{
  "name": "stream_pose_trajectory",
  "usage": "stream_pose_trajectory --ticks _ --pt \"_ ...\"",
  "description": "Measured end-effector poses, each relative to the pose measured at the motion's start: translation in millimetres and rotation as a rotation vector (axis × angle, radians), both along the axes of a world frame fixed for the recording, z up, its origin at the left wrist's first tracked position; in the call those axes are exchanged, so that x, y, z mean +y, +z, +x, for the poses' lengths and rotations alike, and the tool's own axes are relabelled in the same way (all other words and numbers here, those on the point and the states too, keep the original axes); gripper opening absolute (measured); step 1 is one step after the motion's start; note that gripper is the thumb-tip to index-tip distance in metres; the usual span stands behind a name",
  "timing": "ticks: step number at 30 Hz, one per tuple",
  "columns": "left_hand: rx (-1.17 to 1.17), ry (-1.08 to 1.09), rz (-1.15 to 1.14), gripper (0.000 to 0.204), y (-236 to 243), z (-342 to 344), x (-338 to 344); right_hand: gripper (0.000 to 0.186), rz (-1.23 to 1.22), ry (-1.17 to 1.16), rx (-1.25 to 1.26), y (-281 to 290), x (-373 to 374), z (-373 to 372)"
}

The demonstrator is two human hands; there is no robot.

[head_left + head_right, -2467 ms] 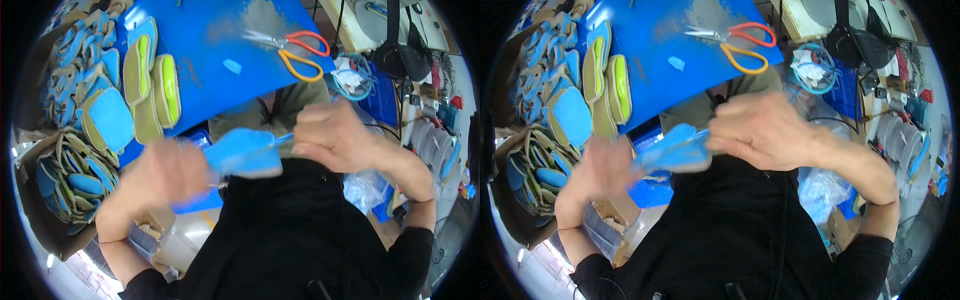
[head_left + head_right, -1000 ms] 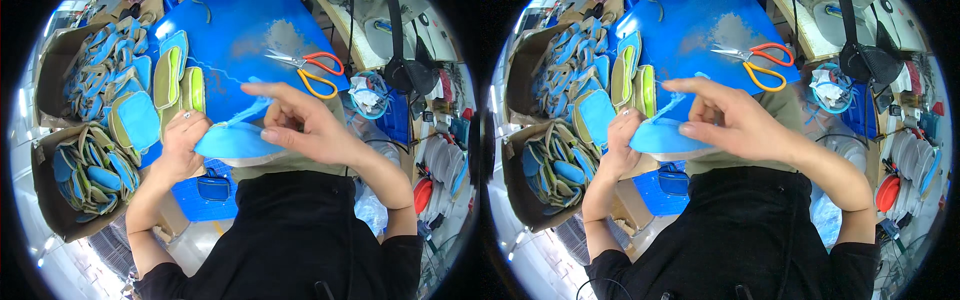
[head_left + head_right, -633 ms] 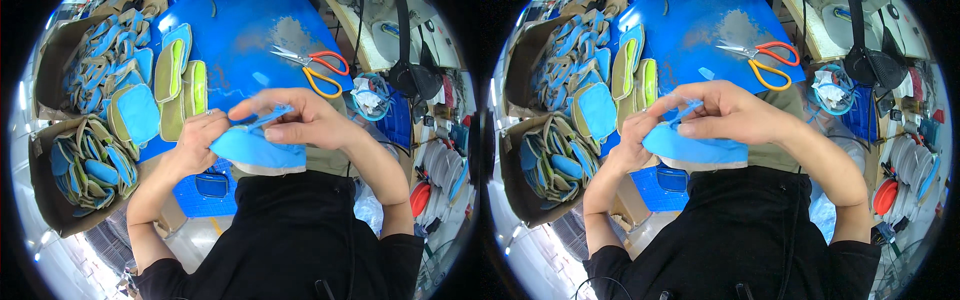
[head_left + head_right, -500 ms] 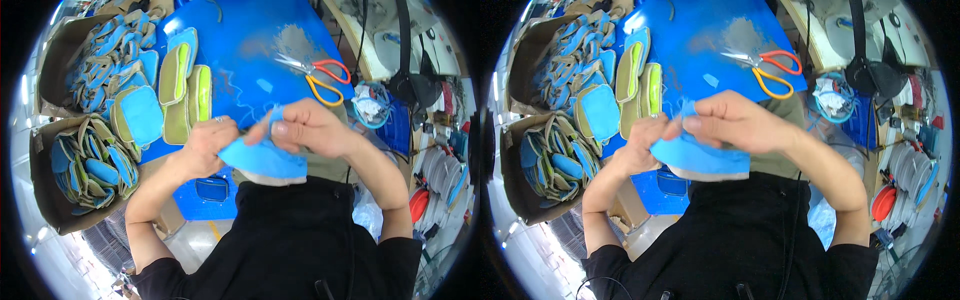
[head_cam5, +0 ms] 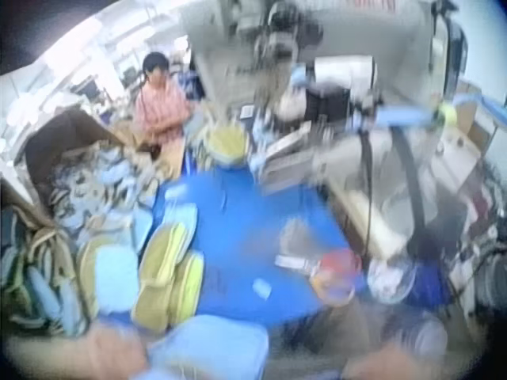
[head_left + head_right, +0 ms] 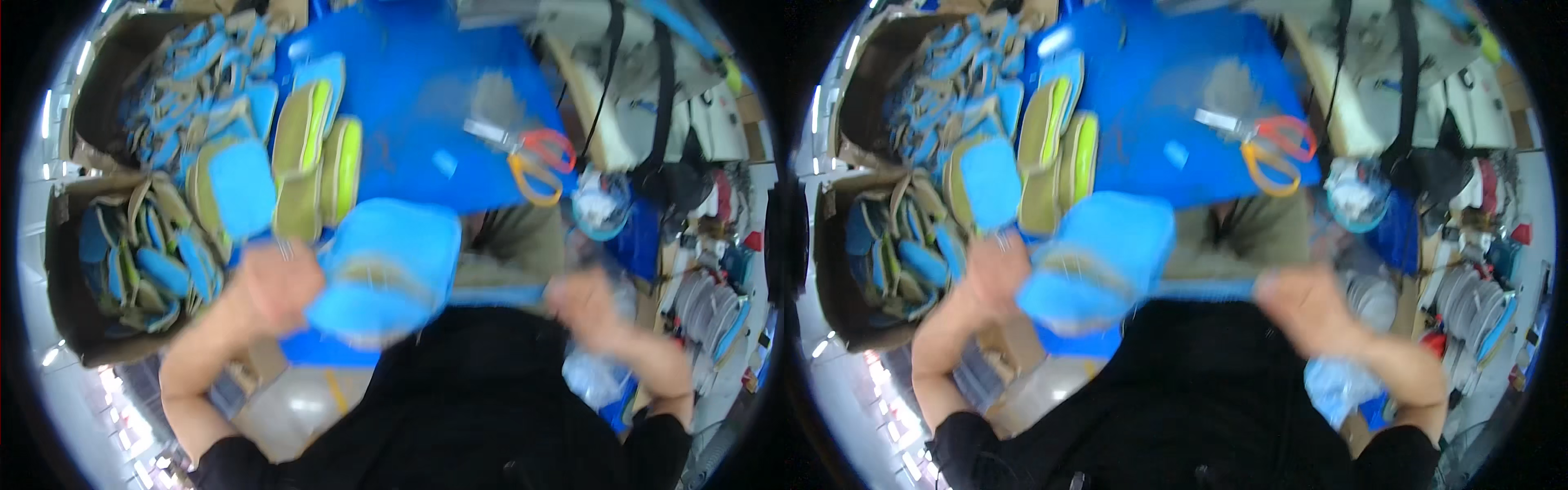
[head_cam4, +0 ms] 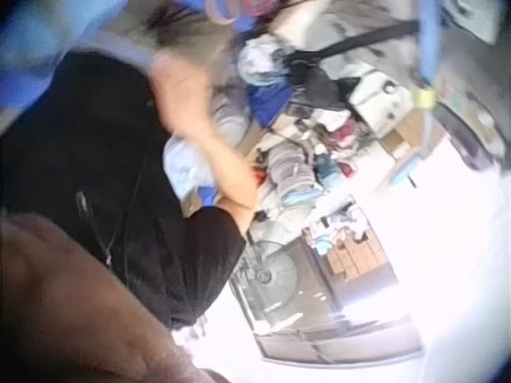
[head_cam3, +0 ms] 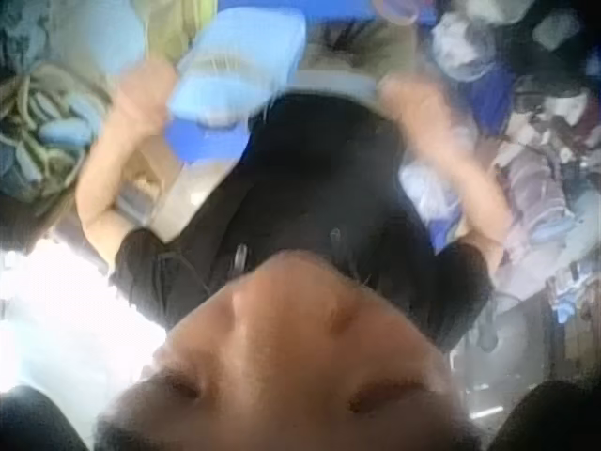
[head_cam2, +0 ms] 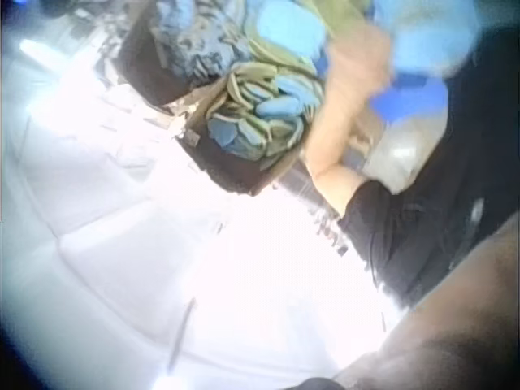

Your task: The person sews blue and green fabric pouches using an industrial sewing machine. They insert the pouches into the machine, guide them through the needle, and then remove them. The person also uses scissors to trim threads and inspects the finished pouches.

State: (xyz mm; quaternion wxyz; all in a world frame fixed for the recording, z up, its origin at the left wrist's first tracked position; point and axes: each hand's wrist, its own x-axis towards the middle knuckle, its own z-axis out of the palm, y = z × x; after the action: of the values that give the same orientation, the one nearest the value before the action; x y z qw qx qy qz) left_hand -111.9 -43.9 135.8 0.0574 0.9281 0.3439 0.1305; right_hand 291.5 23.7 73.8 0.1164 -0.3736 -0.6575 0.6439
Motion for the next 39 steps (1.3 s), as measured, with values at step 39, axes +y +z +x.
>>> stream_pose_trajectory --ticks 39 --pt "-1.139 0.59 -1.239 0.012 -183.7 55.5 133.5 0.043 0.771 -0.044 -0.262 -101.8 71.2 -22.4"
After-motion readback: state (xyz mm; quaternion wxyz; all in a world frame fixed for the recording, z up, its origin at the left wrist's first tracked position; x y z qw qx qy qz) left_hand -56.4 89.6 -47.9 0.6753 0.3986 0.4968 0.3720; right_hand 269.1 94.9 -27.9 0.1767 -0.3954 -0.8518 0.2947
